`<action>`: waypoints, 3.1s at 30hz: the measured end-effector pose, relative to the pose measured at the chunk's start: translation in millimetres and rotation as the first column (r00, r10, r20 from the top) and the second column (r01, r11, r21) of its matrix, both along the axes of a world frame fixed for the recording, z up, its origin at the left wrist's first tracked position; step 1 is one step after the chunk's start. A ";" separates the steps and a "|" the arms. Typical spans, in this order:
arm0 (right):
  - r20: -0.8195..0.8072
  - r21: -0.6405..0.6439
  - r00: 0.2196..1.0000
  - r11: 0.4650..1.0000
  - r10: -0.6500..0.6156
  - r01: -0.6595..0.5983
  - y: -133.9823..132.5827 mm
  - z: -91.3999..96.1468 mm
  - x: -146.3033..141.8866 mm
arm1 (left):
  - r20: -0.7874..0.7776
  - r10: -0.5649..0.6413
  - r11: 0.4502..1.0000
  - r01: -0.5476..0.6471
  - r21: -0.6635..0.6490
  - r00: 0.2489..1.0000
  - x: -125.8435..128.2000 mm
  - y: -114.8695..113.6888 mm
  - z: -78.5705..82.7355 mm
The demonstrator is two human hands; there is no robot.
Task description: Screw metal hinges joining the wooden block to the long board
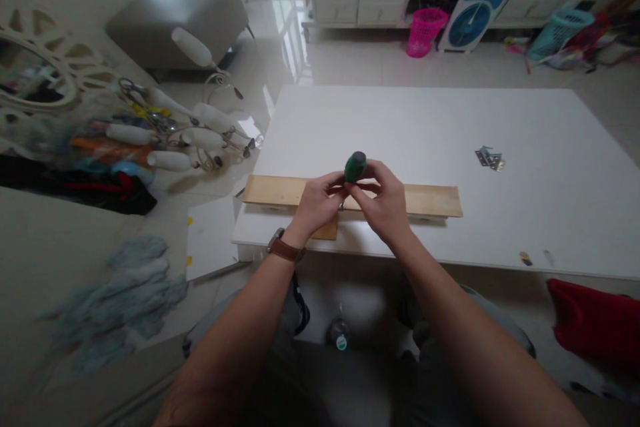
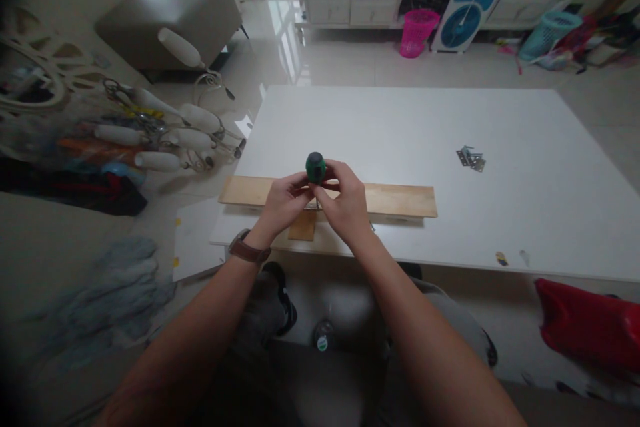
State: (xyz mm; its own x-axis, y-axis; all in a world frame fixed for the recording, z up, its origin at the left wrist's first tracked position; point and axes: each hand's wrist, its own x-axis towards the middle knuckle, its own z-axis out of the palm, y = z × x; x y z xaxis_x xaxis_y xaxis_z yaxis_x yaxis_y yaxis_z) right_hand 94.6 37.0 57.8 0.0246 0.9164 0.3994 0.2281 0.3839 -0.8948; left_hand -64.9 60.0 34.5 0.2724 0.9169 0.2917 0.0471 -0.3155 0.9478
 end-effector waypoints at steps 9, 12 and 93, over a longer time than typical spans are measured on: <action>0.007 0.016 0.999 0.999 -0.049 0.049 3.4 -0.5 -1.8 | 0.032 0.010 1.000 -0.010 -0.019 0.999 -2.0 3.2 0.8; 0.031 0.061 0.997 0.996 -0.074 0.072 4.0 0.0 -3.3 | 0.032 0.015 1.000 -0.015 -0.026 0.999 -2.5 4.3 0.9; 0.073 0.042 0.985 0.987 -0.159 0.157 -1.5 0.2 -10.0 | -0.028 0.091 0.990 -0.088 0.107 0.995 2.7 5.9 2.2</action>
